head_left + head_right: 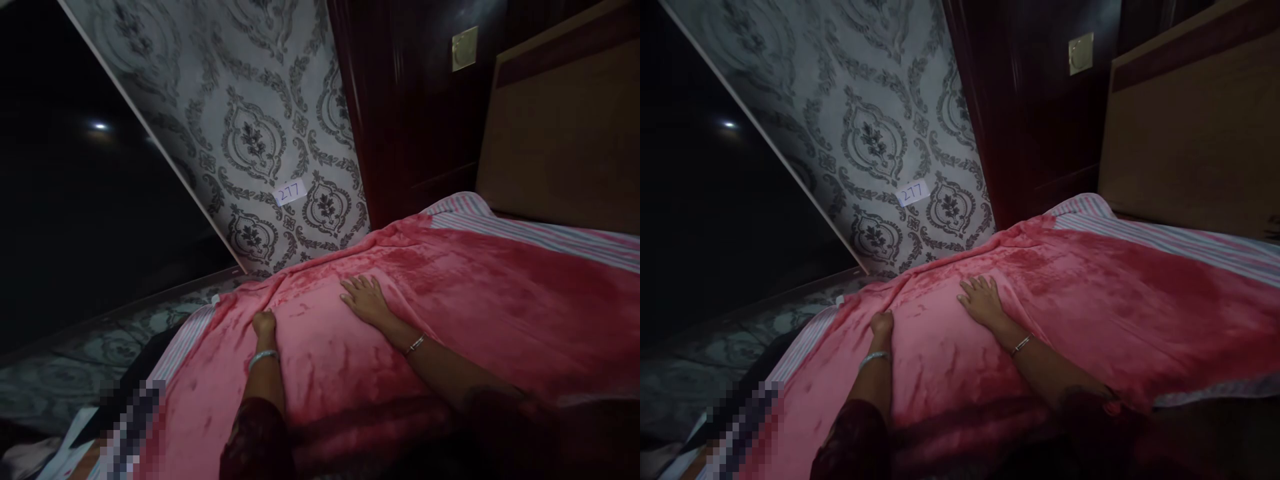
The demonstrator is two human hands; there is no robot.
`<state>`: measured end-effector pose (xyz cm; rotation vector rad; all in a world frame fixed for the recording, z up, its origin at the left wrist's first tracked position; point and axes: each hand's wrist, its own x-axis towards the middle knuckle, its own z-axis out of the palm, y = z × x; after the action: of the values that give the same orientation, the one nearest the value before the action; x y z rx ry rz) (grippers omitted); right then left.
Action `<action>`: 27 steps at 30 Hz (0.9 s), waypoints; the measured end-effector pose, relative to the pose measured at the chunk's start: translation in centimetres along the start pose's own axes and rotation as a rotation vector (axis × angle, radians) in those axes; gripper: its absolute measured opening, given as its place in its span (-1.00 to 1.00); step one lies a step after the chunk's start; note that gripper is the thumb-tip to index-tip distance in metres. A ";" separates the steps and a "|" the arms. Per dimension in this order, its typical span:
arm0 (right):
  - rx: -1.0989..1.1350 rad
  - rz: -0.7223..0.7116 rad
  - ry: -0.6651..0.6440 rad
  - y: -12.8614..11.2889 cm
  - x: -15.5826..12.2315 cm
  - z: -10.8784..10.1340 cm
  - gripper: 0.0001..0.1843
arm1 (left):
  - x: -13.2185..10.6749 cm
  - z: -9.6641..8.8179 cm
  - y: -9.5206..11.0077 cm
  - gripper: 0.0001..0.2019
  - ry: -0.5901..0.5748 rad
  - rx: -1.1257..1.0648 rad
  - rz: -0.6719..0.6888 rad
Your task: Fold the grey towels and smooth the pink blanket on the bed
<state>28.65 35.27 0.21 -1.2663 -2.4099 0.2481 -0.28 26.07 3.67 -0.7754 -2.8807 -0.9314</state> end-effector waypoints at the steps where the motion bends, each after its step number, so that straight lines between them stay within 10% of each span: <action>1: -0.003 0.001 -0.001 0.0 0.0 0.0 -0.39 | -0.3 -0.3 0.2 -0.67 -0.018 0.011 -0.011; 8: -0.021 0.006 -0.003 -0.1 -0.3 0.0 -0.40 | -4.4 -3.3 2.4 -0.52 -0.018 0.066 0.225; 13: -0.049 -0.001 0.006 0.1 -0.3 0.3 -0.40 | -8.7 -2.1 1.2 -0.36 -0.161 0.348 0.591; 20: -0.088 -0.006 -0.019 0.3 -0.4 0.2 -0.38 | -9.7 -0.7 -0.5 -0.32 -0.313 0.459 0.554; 27: -0.076 -0.011 -0.069 0.7 -0.4 -0.2 -0.35 | -11.1 -4.5 0.9 -0.44 -0.352 0.339 0.567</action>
<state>29.46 35.30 -0.01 -1.2966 -2.5059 0.2012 9.28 19.16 6.09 -1.7134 -2.6855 -0.2549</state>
